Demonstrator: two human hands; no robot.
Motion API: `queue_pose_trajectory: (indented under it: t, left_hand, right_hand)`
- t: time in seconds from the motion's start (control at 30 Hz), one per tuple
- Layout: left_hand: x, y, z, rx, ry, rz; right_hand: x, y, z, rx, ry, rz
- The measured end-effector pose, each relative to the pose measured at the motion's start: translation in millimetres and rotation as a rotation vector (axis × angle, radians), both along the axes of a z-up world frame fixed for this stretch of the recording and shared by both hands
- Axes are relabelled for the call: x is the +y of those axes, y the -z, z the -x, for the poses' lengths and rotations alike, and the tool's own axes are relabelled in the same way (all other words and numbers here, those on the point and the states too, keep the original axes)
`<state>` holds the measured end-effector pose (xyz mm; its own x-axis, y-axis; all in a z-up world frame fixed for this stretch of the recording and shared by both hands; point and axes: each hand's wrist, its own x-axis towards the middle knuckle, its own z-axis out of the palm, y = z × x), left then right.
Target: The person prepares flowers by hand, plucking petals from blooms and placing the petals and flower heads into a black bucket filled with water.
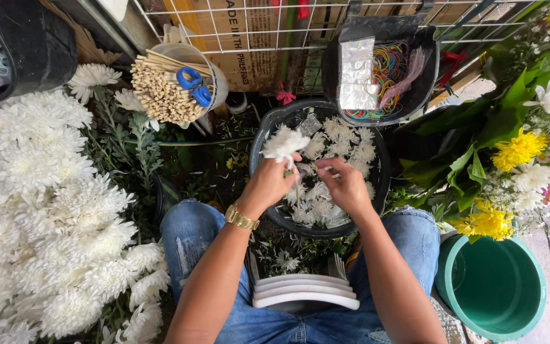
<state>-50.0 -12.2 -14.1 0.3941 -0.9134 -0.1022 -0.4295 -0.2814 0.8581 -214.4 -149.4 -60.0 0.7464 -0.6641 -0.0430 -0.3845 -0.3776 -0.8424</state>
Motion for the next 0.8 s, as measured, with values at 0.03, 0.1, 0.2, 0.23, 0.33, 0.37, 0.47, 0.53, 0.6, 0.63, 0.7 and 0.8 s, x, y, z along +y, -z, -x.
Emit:
queue_pose_trajectory:
  t: [0.03,0.1,0.2,0.23,0.33,0.37,0.47,0.53,0.6,0.63,0.7,0.8]
  left_hand:
    - [3.6,-7.7,-0.3,0.000,0.004,-0.002]
    - [10.1,-22.0,0.3,0.002,-0.193,0.307]
    - [12.8,3.8,-13.5,0.033,-0.270,0.452]
    - [16.3,-1.2,-13.6,0.036,-0.261,0.449]
    - [24.8,-9.5,-15.6,0.025,-0.259,0.461]
    - [25.5,-6.9,-15.8,0.065,-0.273,0.457]
    - [21.9,-2.8,-16.5,0.113,-0.279,0.462]
    - [20.1,-2.8,-15.3,0.119,-0.270,0.472]
    - [20.4,-5.5,-13.2,0.142,-0.259,0.466]
    - [21.2,-7.6,-11.8,0.141,-0.259,0.467]
    - [22.8,-11.6,-9.1,0.142,-0.255,0.469]
    - [22.8,-16.4,-5.0,0.140,-0.259,0.466]
  right_hand:
    - [-5.7,8.4,2.3,0.000,0.004,-0.002]
    - [-16.3,26.7,9.5,0.221,0.083,0.133]
    - [-22.6,37.1,9.8,0.380,0.198,0.110]
    - [-28.1,50.8,11.9,0.382,0.207,0.106]
    - [-33.2,73.0,11.9,0.454,0.319,0.079]
    - [-28.7,68.1,8.6,0.400,0.362,-0.038]
    - [-15.7,53.3,1.2,0.280,0.409,-0.220]
    - [-9.6,47.9,-0.4,0.215,0.414,-0.283]
    - [-6.2,46.2,-0.2,0.071,0.436,-0.404]
    - [-5.1,45.2,-0.6,0.070,0.435,-0.403]
    - [-2.7,43.5,-1.2,0.055,0.443,-0.425]
    - [-0.7,37.0,-1.3,-0.043,0.397,-0.607]
